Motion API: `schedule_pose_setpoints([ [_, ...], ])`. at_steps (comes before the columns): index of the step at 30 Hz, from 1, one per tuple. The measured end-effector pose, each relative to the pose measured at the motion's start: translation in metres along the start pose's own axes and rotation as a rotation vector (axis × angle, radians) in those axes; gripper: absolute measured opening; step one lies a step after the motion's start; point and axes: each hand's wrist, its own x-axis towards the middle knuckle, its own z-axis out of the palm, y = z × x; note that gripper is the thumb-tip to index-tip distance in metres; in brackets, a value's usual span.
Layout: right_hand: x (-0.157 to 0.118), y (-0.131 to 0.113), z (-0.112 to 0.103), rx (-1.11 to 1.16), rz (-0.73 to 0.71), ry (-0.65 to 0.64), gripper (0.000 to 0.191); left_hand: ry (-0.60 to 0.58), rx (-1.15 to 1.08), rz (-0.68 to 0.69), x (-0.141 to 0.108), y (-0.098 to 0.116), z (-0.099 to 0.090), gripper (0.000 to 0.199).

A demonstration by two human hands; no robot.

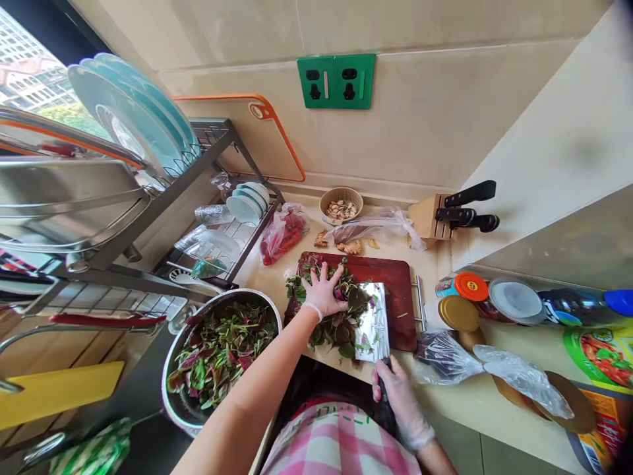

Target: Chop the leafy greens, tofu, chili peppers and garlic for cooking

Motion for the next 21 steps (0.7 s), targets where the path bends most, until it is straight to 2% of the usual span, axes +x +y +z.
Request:
schedule_pose_setpoints([
  [2, 0.013, -0.009, 0.019, -0.016, -0.015, -0.020, 0.025, -0.005, -0.046, 0.020, 0.002, -0.002, 0.004, 0.100],
  [5, 0.031, -0.021, 0.040, -0.041, -0.019, -0.068, 0.025, 0.093, -0.108, 0.039, -0.003, 0.001, 0.011, 0.092],
  [8, 0.040, -0.033, 0.048, -0.072, -0.035, -0.135, 0.027, 0.198, -0.195, -0.018, -0.008, 0.011, 0.013, 0.073],
  [11, 0.038, -0.045, 0.044, -0.155, -0.091, -0.150, 0.027, 0.303, -0.304, -0.027, -0.011, 0.022, 0.010, 0.061],
  [15, 0.027, -0.062, 0.024, -0.271, -0.160, -0.145, 0.029, 0.438, -0.410, 0.020, -0.012, 0.043, -0.003, 0.057],
  [18, 0.022, -0.077, 0.009, -0.368, -0.170, -0.125, 0.032, 0.527, -0.483, 0.065, -0.013, 0.057, -0.019, 0.054],
  [21, 0.018, -0.092, 0.007, -0.421, -0.195, -0.135, 0.034, 0.640, -0.513, 0.085, -0.022, 0.057, -0.043, 0.059],
])
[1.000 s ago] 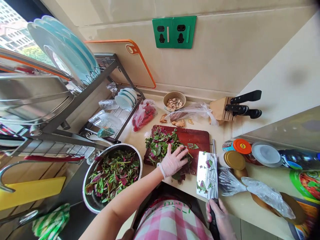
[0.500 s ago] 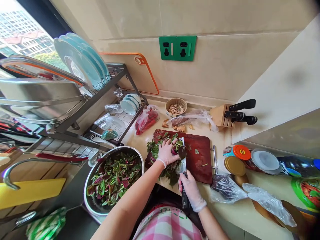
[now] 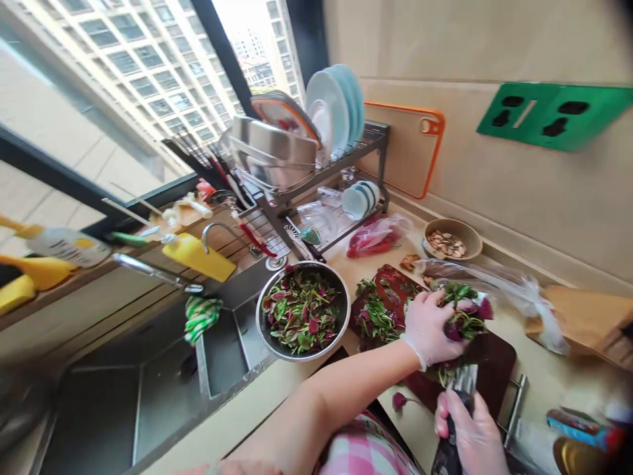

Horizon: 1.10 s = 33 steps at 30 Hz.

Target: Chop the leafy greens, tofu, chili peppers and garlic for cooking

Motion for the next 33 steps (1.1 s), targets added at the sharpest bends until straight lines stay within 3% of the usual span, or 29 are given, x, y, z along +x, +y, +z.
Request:
schedule_pose_setpoints([
  [3, -0.004, -0.020, 0.009, 0.000, -0.038, -0.100, 0.036, 0.085, 0.052, -0.045, -0.003, 0.002, -0.040, 0.062],
  [5, -0.009, -0.035, 0.027, 0.023, -0.038, -0.184, 0.037, 0.126, 0.110, -0.096, -0.012, -0.005, -0.073, 0.063],
  [10, -0.026, -0.066, 0.103, 0.013, -0.008, -0.462, 0.028, 0.235, 0.266, -0.322, -0.061, -0.046, -0.151, 0.057],
  [13, -0.022, -0.071, 0.147, 0.041, -0.024, -0.655, 0.016, 0.285, 0.355, -0.514, -0.092, -0.088, -0.174, 0.053],
  [16, -0.010, -0.068, 0.166, 0.033, 0.018, -0.690, 0.017, 0.217, 0.425, -0.665, -0.111, -0.130, -0.174, 0.051],
  [18, -0.005, -0.065, 0.160, 0.006, 0.029, -0.641, 0.018, 0.084, 0.502, -0.751, -0.116, -0.148, -0.165, 0.049],
  [20, -0.004, -0.065, 0.138, -0.023, 0.030, -0.568, 0.016, -0.039, 0.579, -0.766, -0.116, -0.158, -0.153, 0.048],
  [24, 0.003, -0.062, 0.069, -0.120, -0.013, -0.406, 0.020, -0.094, 0.674, -0.719, -0.111, -0.159, -0.133, 0.051],
  [26, 0.018, -0.057, 0.032, -0.279, -0.072, -0.258, 0.026, -0.106, 0.685, -0.732, -0.108, -0.157, -0.128, 0.053],
  [30, 0.065, -0.042, -0.024, -0.796, -0.233, 0.085, 0.033, -0.158, 0.604, -0.770, -0.105, -0.155, -0.137, 0.064],
  [33, 0.095, -0.036, -0.038, -1.163, -0.303, 0.149, 0.031, -0.258, 0.483, -0.768, -0.104, -0.152, -0.160, 0.095],
])
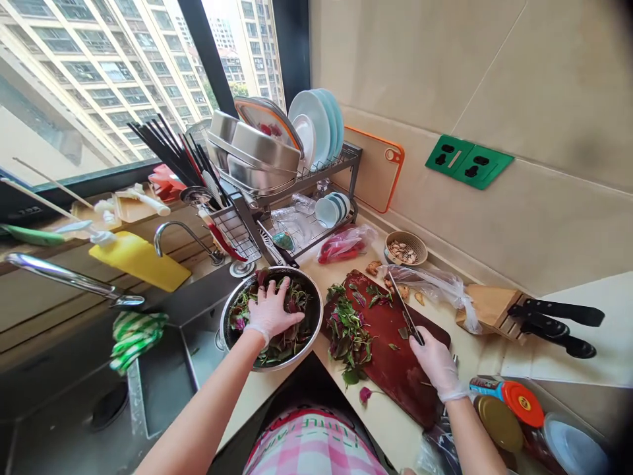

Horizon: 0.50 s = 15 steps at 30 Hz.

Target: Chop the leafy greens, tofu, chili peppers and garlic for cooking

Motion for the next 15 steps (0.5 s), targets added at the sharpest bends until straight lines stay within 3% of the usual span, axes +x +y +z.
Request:
schedule_pose_setpoints([
  [2, 0.010, 0.000, 0.005, -0.127, -0.056, -0.013, 0.032, -0.060, 0.000, 0.037, -0.006, -0.008, -0.019, 0.111],
  [4, 0.013, -0.003, 0.010, -0.168, -0.134, -0.024, 0.032, -0.060, 0.034, 0.042, -0.015, -0.014, -0.038, 0.114],
  [8, 0.005, -0.003, 0.016, -0.086, -0.343, -0.095, 0.032, 0.185, 0.098, 0.020, -0.030, 0.003, -0.060, 0.088],
  [10, -0.005, 0.002, 0.016, -0.017, -0.394, -0.140, 0.033, 0.289, 0.069, 0.184, -0.027, 0.032, -0.054, 0.067],
  [11, -0.013, 0.005, 0.016, 0.014, -0.389, -0.146, 0.032, 0.284, 0.043, 0.304, -0.021, 0.050, -0.048, 0.060],
  [13, -0.031, 0.012, 0.015, 0.059, -0.318, -0.110, 0.033, 0.159, 0.018, 0.500, -0.001, 0.089, -0.028, 0.056],
  [15, -0.053, 0.022, 0.015, 0.058, -0.198, -0.042, 0.035, 0.010, 0.047, 0.519, 0.024, 0.124, -0.004, 0.060],
])
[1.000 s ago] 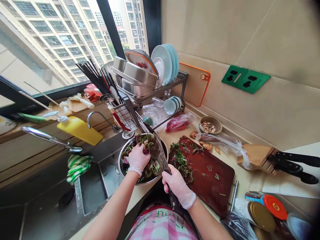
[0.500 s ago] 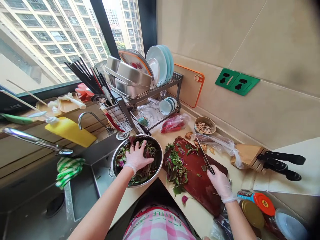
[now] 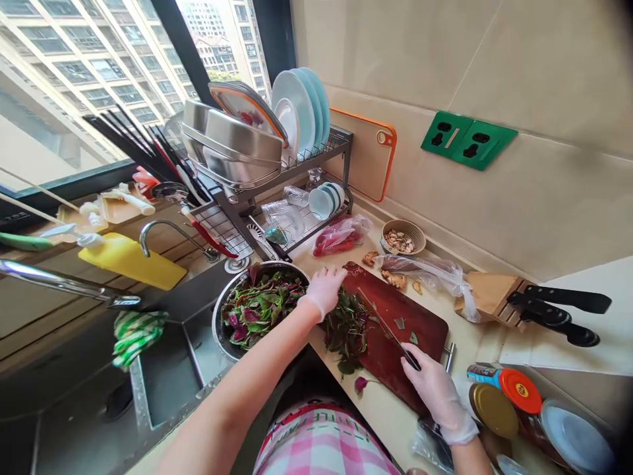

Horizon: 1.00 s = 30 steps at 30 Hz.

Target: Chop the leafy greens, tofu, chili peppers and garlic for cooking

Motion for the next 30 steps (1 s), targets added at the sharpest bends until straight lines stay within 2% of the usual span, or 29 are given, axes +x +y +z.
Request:
schedule_pose_setpoints([
  [3, -0.036, 0.010, 0.006, -0.078, 0.176, 0.085, 0.040, -0.194, 0.018, -0.117, 0.043, 0.014, 0.031, 0.051],
  [5, -0.056, 0.014, 0.013, -0.102, 0.265, 0.118, 0.043, -0.255, 0.034, -0.169, 0.056, 0.016, 0.045, 0.041],
  [9, -0.071, 0.002, 0.030, 0.023, 0.320, 0.124, 0.043, -0.277, 0.086, -0.163, 0.055, 0.017, 0.053, 0.035],
  [12, -0.069, -0.015, 0.038, 0.295, 0.302, 0.091, 0.040, -0.281, 0.106, -0.127, 0.043, 0.023, 0.048, 0.030],
  [14, -0.070, -0.021, 0.038, 0.547, 0.402, 0.077, 0.041, -0.278, 0.103, -0.099, 0.032, 0.027, 0.043, 0.029],
  [17, -0.081, -0.020, 0.036, 0.918, 0.670, 0.117, 0.045, -0.217, 0.089, -0.062, 0.013, 0.031, 0.044, 0.035],
  [21, -0.104, -0.012, 0.040, 1.234, 0.853, 0.198, 0.038, -0.028, -0.037, -0.043, -0.004, 0.033, 0.072, 0.054],
  [25, -0.106, -0.027, 0.060, 1.367, 0.871, 0.145, 0.040, 0.051, -0.162, 0.023, -0.015, 0.037, 0.108, 0.057],
  [30, -0.068, -0.080, 0.077, 1.387, 0.746, -0.012, 0.035, 0.125, -0.277, 0.112, -0.024, 0.053, 0.127, 0.065],
])
